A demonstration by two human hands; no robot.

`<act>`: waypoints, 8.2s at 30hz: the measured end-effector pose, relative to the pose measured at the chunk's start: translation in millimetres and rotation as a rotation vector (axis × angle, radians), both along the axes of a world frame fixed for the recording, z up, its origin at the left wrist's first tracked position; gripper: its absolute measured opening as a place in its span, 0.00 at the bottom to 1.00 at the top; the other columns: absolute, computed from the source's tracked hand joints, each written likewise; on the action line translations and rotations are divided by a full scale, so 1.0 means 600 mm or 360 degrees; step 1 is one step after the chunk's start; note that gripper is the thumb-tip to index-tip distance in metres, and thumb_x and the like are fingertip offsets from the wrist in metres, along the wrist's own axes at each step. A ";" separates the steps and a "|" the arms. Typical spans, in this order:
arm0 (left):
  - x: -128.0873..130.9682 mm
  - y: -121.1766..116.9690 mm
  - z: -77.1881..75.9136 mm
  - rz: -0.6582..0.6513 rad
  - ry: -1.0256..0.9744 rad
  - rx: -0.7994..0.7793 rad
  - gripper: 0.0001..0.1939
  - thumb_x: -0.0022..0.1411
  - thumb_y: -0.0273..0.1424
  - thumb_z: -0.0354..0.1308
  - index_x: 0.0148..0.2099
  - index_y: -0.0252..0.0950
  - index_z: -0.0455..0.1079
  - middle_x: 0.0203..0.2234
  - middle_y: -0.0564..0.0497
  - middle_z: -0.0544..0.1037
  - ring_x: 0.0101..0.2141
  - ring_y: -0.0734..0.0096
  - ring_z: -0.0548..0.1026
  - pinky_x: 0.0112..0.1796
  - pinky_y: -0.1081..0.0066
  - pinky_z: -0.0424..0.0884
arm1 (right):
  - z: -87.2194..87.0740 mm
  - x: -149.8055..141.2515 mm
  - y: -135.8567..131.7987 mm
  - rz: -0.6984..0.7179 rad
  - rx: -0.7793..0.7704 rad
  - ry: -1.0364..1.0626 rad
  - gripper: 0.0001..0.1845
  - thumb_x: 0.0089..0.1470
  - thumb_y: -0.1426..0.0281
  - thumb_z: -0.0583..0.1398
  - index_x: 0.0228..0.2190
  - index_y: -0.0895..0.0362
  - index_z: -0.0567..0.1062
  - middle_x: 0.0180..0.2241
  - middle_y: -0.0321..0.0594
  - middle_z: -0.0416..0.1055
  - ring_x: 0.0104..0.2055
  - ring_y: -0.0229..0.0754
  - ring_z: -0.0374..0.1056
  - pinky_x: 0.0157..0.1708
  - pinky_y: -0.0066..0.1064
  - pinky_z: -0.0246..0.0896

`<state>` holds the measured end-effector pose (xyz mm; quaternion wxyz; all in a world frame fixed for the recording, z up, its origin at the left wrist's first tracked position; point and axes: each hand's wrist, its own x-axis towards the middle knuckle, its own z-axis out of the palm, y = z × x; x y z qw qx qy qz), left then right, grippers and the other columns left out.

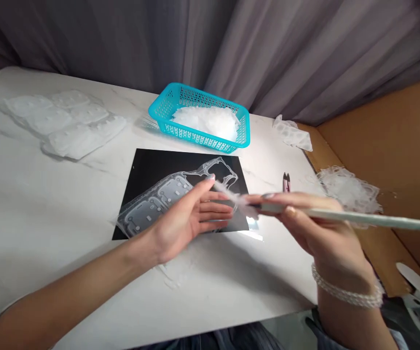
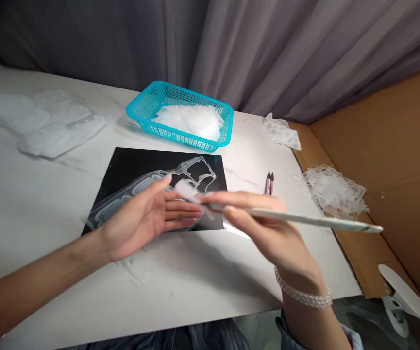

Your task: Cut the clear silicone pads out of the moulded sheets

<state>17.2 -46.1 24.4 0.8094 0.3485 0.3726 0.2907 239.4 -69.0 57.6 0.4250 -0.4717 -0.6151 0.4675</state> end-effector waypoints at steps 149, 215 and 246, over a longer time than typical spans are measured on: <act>-0.169 -0.017 -0.084 -0.0261 0.2185 0.2326 0.20 0.59 0.16 0.50 0.51 0.35 0.69 0.54 0.41 0.73 0.59 0.53 0.65 0.56 0.57 0.65 | -0.097 -0.184 0.091 0.0157 0.0140 -0.0515 0.19 0.65 0.56 0.51 0.46 0.54 0.74 0.30 0.38 0.70 0.27 0.39 0.67 0.29 0.32 0.66; -0.174 -0.009 -0.088 -0.0517 0.2239 0.2418 0.25 0.70 0.27 0.39 0.67 0.31 0.57 0.65 0.38 0.60 0.63 0.53 0.60 0.62 0.47 0.52 | -0.091 -0.060 0.159 -0.0478 0.0122 0.0044 0.10 0.54 0.62 0.65 0.36 0.53 0.81 0.37 0.39 0.78 0.41 0.42 0.76 0.46 0.34 0.73; -0.082 0.028 0.012 0.0259 0.0108 0.0100 0.28 0.61 0.53 0.52 0.41 0.32 0.76 0.35 0.41 0.80 0.37 0.59 0.78 0.39 0.62 0.75 | -0.009 -0.135 0.043 0.0329 0.0293 -0.0194 0.12 0.62 0.63 0.58 0.42 0.51 0.80 0.44 0.41 0.78 0.46 0.43 0.74 0.46 0.36 0.70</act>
